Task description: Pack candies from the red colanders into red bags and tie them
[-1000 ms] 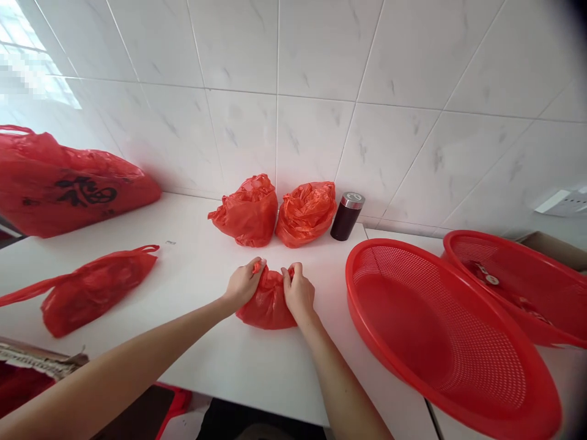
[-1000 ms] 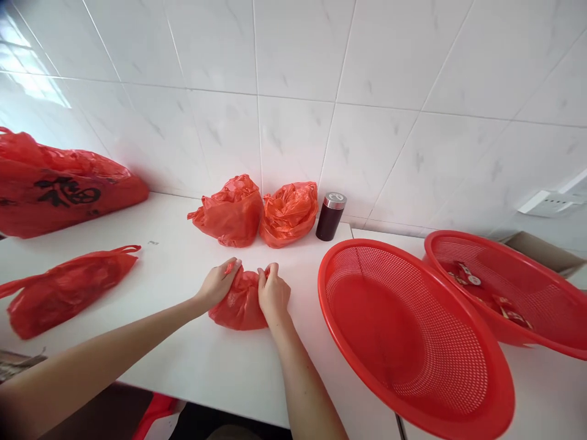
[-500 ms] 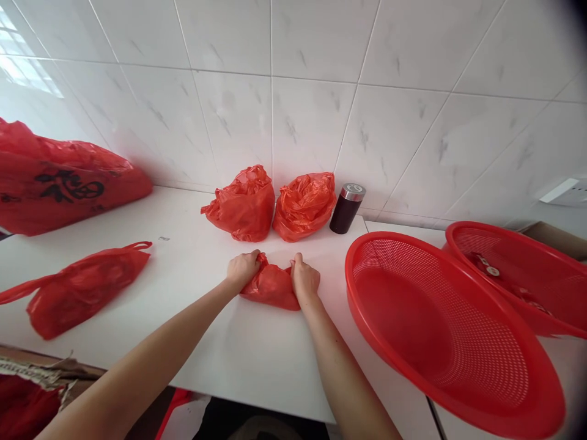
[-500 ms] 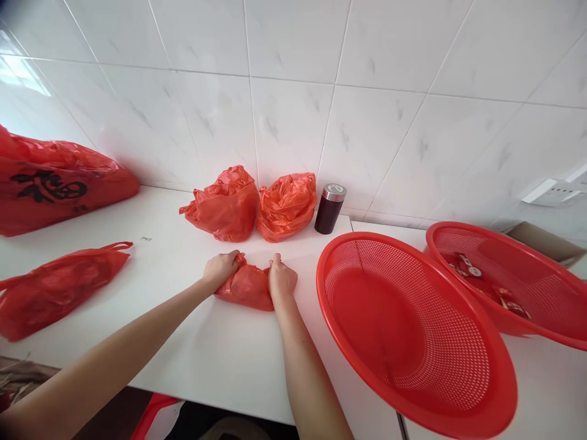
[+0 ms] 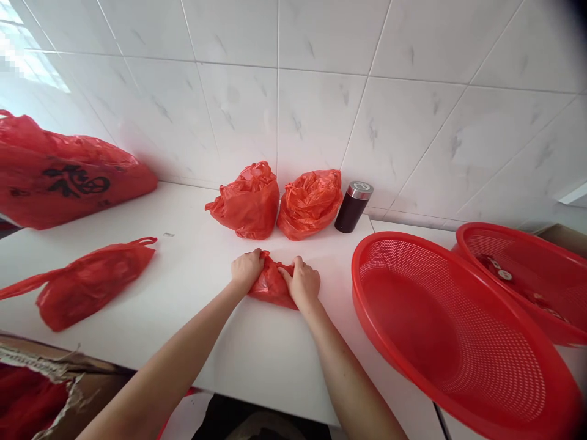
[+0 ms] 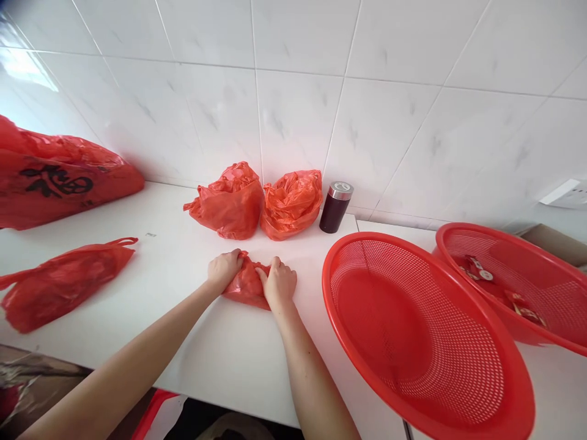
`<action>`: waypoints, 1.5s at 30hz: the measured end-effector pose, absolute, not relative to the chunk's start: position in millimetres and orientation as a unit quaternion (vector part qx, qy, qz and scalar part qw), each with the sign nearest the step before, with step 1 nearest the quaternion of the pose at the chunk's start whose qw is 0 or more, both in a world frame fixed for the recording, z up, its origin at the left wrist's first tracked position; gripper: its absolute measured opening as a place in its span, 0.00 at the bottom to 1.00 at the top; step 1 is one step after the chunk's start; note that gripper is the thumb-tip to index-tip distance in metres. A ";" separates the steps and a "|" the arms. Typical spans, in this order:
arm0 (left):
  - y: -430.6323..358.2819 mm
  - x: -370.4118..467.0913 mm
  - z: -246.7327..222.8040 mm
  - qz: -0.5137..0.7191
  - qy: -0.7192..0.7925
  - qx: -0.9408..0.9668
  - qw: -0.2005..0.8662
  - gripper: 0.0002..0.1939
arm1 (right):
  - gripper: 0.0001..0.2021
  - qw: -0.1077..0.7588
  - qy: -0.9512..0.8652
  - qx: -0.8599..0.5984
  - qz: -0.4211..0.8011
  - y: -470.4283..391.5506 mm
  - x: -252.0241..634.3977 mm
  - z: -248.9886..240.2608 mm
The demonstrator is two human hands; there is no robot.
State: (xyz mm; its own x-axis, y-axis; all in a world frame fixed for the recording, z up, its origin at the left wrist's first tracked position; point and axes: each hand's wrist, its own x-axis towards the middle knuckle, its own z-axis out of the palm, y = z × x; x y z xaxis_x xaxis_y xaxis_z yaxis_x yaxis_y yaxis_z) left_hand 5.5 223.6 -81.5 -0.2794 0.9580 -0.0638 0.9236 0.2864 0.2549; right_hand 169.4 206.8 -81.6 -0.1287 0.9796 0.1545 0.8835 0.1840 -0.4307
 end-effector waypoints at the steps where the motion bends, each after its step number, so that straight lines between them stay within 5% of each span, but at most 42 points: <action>1: 223.2 4.5 -82.6 0.093 0.798 0.586 0.105 0.17 | 0.14 0.211 -0.745 -0.622 0.120 206.2 170.6 -83.3; 21: 169.1 -18.7 -85.0 0.448 0.764 0.417 0.204 0.19 | 0.10 0.491 -0.547 -0.615 0.285 211.3 186.2 -90.7; 29: 166.1 -5.5 -33.1 0.438 0.688 0.565 0.128 0.17 | 0.13 0.573 -0.530 -0.503 0.371 219.1 193.4 -99.2; 36: 179.0 10.9 -10.4 0.269 0.609 0.677 0.315 0.09 | 0.17 0.612 -0.464 -0.450 0.456 218.7 193.0 -101.3; 41: 147.2 -55.1 31.7 0.271 0.622 0.599 0.425 0.19 | 0.18 0.605 -0.444 -0.438 0.495 217.5 189.9 -103.8; 45: 106.8 -121.8 49.9 0.295 0.682 0.524 0.416 0.24 | 0.17 0.588 -0.456 -0.441 0.501 218.2 187.3 -106.0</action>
